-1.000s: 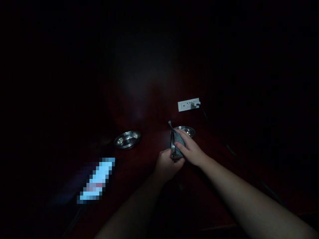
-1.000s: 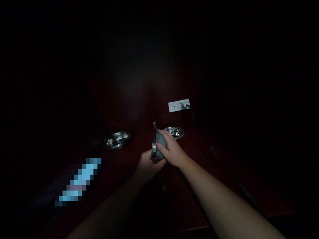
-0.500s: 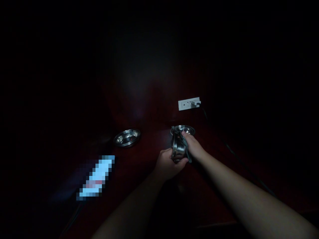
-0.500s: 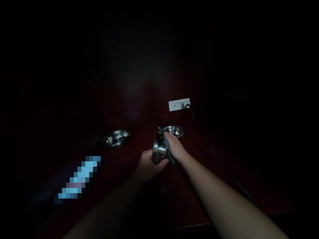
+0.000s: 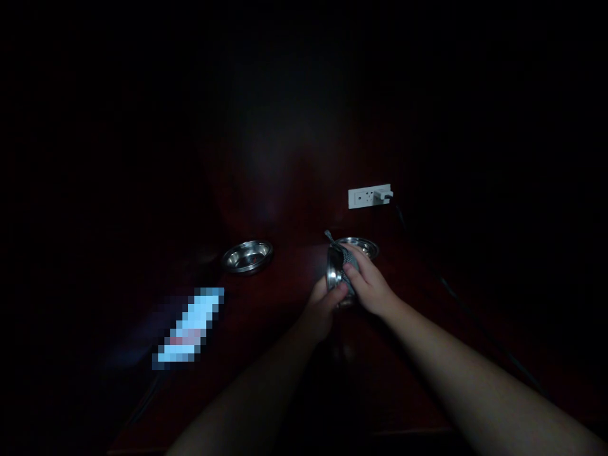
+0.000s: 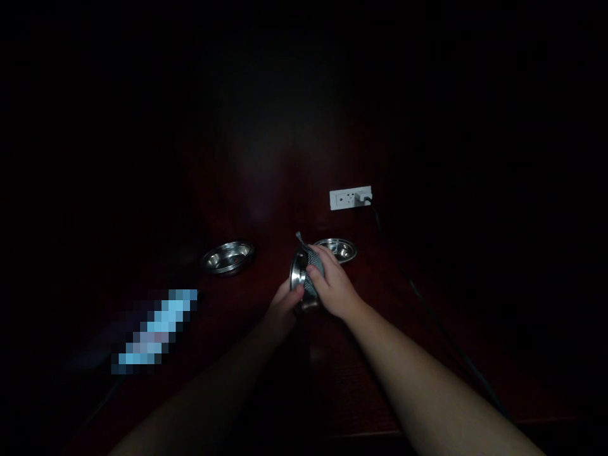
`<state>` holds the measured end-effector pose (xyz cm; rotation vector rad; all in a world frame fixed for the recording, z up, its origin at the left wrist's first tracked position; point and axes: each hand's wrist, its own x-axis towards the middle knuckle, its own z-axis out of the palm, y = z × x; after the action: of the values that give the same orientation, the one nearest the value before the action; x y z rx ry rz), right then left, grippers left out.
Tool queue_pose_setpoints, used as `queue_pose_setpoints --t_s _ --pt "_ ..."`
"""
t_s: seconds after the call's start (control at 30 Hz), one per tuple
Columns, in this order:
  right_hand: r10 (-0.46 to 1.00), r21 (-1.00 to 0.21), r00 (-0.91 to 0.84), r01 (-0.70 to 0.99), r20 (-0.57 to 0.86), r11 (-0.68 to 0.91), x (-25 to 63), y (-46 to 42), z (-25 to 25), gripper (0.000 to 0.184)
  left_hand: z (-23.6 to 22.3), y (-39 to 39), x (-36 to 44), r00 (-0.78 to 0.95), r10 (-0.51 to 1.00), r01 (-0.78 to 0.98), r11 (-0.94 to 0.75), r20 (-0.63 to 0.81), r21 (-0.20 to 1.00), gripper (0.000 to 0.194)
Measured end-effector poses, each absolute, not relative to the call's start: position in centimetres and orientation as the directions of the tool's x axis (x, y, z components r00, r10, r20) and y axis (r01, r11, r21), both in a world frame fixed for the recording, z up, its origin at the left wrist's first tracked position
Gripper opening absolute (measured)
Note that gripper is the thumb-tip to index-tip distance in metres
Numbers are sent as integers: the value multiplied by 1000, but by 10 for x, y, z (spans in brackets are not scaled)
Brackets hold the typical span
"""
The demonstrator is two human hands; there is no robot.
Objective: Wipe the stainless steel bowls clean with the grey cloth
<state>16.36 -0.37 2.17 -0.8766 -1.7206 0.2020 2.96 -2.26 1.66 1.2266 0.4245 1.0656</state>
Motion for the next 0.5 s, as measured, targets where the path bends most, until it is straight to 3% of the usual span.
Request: queue_pose_setpoints --t_s 0.1,0.2,0.37,0.5 --pt "602 -459 -170 500 780 734 163 -8 25 44 12 -17 36 330 943 -521 134 54 843 57" --pt "583 -397 -243 530 775 749 160 -13 29 48 14 -15 41 226 973 -596 167 -35 785 58" --pt "569 -320 -349 562 744 763 157 -20 34 54 26 -16 41 153 988 -677 104 1 729 58" --pt "581 -371 -325 521 747 769 156 -19 33 43 26 -17 40 218 967 -696 62 129 715 61"
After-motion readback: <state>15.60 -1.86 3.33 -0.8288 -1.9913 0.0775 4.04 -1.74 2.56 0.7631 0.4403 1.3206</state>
